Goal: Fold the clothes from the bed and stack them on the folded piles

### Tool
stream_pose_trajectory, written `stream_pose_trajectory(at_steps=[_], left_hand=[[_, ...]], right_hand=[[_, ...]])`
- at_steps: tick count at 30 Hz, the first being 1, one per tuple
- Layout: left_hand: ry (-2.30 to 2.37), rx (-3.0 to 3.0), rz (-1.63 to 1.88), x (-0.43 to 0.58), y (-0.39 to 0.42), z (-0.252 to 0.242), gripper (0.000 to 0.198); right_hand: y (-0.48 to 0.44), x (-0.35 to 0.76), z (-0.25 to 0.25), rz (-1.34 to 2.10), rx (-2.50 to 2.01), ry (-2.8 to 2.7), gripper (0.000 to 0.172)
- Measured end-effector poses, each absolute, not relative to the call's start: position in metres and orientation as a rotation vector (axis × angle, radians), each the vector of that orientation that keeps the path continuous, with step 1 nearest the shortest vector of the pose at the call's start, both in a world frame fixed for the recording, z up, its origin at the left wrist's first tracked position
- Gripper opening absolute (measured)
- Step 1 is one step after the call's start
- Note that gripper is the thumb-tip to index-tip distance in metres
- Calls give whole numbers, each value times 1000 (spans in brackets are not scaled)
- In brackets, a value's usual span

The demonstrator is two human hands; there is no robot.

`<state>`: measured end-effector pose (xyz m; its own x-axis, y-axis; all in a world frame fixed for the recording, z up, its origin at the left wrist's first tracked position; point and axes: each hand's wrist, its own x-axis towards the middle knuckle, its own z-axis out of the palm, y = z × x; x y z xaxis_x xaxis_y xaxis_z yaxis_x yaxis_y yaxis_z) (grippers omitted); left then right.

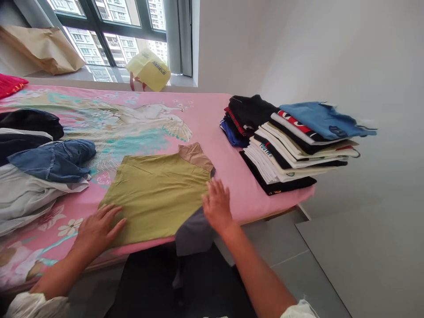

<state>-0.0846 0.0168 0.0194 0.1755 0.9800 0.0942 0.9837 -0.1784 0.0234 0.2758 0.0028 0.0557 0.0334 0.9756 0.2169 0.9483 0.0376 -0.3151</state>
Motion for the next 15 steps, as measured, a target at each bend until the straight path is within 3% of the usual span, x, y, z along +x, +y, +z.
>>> stream_pose_trajectory(at_steps=[4, 7, 10, 15], left_hand=[[-1834, -2585, -106, -57, 12, 26, 59], [-2016, -2478, 51, -79, 1, 16, 66], [-2155, -2287, 70, -108, 6, 16, 63], [-1726, -2744, -200, -70, 76, 42, 49]], right_hand=[[-8, 241, 42, 300, -1691, -2284, 58], [-13, 266, 20, 432, -1992, -2220, 62], [-3, 294, 20, 339, -2120, -2061, 52], [58, 247, 59, 267, -1513, -2144, 43]])
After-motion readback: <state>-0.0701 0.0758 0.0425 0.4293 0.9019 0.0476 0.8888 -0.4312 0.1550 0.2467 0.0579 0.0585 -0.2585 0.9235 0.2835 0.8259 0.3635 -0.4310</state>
